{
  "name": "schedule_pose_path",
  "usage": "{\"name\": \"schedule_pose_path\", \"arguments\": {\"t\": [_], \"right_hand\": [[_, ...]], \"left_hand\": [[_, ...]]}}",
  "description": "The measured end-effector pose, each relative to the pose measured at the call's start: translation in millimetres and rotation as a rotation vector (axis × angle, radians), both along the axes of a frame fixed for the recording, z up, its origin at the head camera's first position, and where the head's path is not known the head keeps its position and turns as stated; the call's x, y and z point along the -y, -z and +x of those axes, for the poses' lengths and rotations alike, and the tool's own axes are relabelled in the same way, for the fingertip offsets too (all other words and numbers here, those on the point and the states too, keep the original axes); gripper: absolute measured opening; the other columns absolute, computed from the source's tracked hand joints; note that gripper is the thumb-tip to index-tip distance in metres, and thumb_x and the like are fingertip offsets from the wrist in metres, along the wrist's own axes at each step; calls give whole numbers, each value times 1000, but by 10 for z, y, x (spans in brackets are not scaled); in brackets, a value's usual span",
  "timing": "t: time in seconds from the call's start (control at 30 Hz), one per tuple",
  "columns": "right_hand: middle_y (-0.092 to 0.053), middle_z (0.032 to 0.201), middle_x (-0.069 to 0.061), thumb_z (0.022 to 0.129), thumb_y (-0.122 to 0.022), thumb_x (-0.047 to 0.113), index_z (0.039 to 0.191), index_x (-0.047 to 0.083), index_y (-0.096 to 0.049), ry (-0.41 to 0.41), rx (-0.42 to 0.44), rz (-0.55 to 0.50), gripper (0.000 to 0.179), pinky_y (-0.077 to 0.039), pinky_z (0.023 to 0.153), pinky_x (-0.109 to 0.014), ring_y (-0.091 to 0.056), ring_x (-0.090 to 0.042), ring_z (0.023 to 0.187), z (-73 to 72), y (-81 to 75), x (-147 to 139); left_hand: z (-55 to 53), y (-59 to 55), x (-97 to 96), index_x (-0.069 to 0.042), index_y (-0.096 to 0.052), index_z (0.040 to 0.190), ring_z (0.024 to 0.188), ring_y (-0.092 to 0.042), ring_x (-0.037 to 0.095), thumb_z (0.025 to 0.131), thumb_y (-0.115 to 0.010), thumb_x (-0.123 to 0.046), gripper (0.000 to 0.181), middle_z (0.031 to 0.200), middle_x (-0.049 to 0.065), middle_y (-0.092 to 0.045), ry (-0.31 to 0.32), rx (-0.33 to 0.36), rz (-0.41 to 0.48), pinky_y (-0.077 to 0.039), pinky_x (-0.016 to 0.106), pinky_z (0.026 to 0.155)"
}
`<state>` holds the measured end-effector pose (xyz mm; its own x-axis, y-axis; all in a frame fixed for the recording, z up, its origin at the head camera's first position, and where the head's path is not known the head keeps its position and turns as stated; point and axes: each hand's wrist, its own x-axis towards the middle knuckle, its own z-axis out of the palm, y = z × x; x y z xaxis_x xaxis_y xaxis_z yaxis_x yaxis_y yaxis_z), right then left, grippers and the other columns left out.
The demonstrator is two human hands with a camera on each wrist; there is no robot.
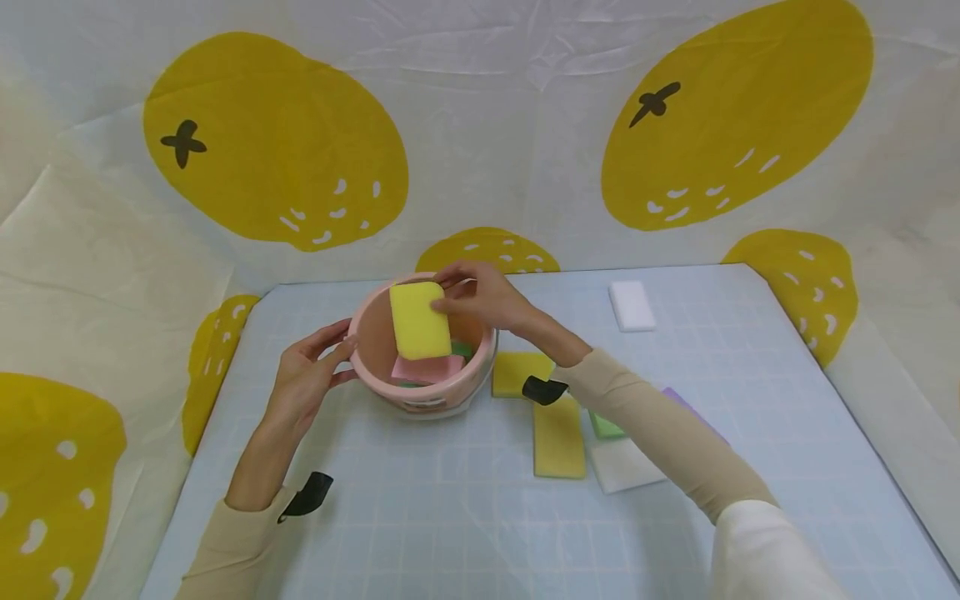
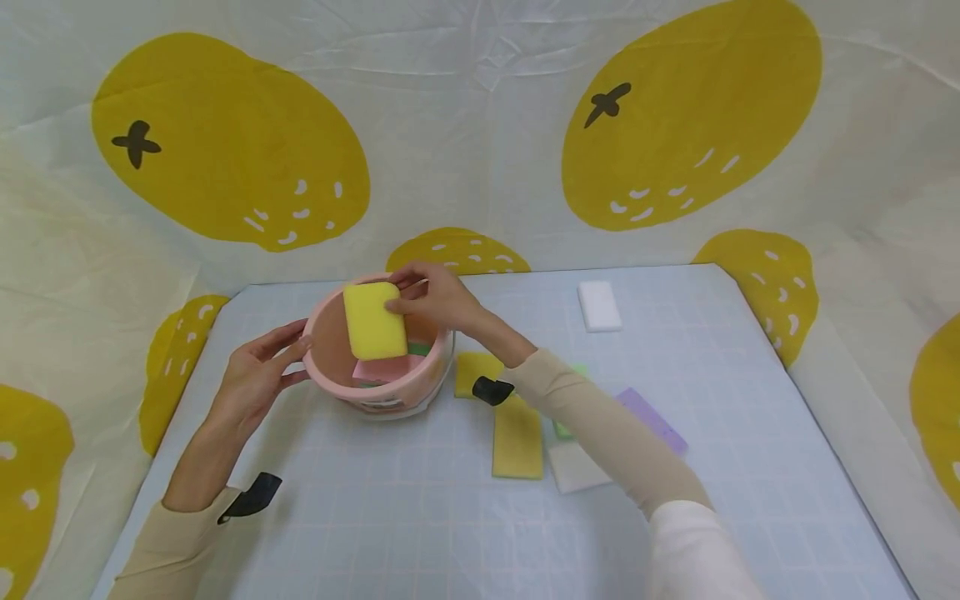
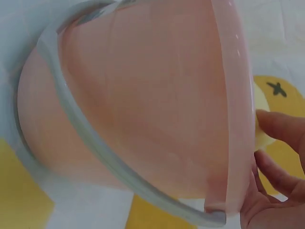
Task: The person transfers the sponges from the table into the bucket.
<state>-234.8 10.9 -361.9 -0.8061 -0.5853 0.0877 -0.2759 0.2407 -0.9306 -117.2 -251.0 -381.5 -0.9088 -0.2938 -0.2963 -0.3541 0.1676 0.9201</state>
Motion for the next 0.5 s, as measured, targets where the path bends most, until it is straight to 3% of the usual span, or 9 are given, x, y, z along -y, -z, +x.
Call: {"name": "schedule_pose_path", "arguments": {"t": [0.23, 0.5], "right_hand": [[-69, 113, -9, 92, -79, 13, 122, 2, -68, -51, -111, 79, 34, -57, 92, -27, -66, -21, 102, 88, 20, 144], [-67, 114, -11, 91, -79, 8, 122, -1, -64, -130, -224, 88, 36, -57, 91, -26, -66, -21, 98, 156, 91, 303]], "left_hand": [[5, -8, 1, -16, -51, 153, 122, -59, 21, 103, -65, -31, 54, 154, 6, -49, 8, -10, -6, -60, 26, 84], [17, -8, -6, -18, -51, 153, 117, -59, 21, 103, -65, -32, 54, 154, 6, -49, 4, 0, -12, -60, 27, 86]]}}
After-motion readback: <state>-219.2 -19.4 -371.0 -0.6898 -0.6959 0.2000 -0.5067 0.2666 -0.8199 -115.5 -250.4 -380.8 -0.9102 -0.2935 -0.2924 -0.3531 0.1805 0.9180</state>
